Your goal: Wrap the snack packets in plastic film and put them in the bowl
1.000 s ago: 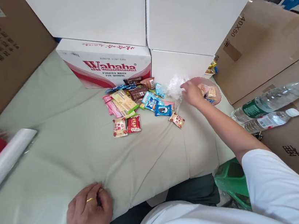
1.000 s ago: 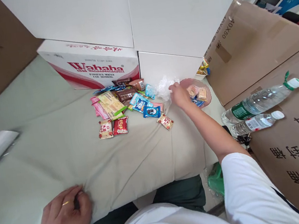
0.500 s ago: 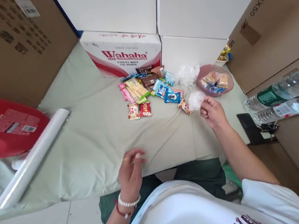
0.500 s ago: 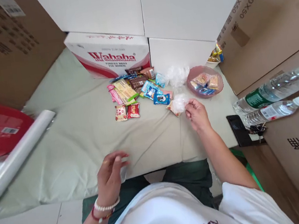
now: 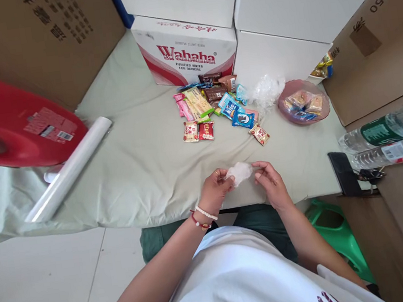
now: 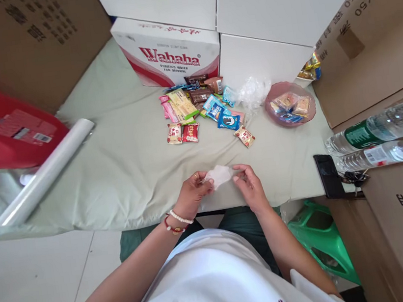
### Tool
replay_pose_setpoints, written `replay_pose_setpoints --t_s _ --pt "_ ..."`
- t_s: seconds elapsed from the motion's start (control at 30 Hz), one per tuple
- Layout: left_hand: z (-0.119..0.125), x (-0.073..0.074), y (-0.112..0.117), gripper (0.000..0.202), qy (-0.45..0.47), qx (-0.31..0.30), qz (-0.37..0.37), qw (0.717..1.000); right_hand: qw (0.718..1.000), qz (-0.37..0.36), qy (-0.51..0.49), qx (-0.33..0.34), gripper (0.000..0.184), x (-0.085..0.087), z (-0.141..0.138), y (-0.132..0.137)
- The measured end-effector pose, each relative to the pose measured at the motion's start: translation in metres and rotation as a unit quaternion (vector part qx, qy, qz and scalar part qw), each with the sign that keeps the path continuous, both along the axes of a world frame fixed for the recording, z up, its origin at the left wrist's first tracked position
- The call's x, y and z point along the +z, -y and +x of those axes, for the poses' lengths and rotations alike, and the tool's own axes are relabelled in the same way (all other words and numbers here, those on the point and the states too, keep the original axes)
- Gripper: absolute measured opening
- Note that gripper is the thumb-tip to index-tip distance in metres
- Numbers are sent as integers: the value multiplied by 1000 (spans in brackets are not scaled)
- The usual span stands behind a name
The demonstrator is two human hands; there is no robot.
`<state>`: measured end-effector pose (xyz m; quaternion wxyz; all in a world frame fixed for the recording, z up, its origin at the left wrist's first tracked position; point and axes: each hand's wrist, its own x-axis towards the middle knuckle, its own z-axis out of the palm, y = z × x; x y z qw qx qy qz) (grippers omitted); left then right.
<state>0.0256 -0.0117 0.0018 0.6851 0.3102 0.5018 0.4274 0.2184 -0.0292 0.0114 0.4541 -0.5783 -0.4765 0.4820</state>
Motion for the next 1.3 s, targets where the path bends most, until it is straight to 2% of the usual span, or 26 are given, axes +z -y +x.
replay_pose_setpoints --t_s 0.1,0.17,0.23,0.33,0.43,0.5,0.67,0.77,0.87,0.97,1.1,1.2,1.3 --pt "-9 4 5 42 -47 -20 69 996 995 53 74 49 24 5 -10 -8" --pt "-15 5 6 48 -69 -1 90 994 996 47 60 38 23 6 -20 -13" --pt "-22 4 4 52 -79 41 77 993 1000 16 1 -3 26 5 -24 -17" --pt "-32 0 1 54 -42 103 26 993 994 -39 -87 -58 34 1 -20 -17" --pt "-36 -1 -2 58 -10 136 7 991 988 -66 -117 -82 42 -3 -12 -11" --pt "-33 0 -2 58 -19 138 18 990 992 -48 -98 -61 43 -4 -11 -6" --pt "-17 1 3 58 -44 62 53 996 998 32 -8 49 44 -4 -22 -7" --pt "-17 2 2 55 -56 76 69 993 996 62 -1 59 37 -1 -25 -13" --pt "-25 5 -2 52 -36 111 77 990 996 3 -69 64 43 1 -23 -13" --pt "-32 6 -6 56 38 148 21 988 983 -97 -136 76 44 4 -19 -9" --pt "-34 4 -11 61 64 189 -17 980 964 -193 -146 113 44 5 -11 -2" --pt "-33 4 -10 65 79 163 -28 983 962 -212 -134 106 44 1 -4 2" --pt "-32 6 -7 83 92 87 -3 992 966 -205 -134 81 45 -6 -1 4"
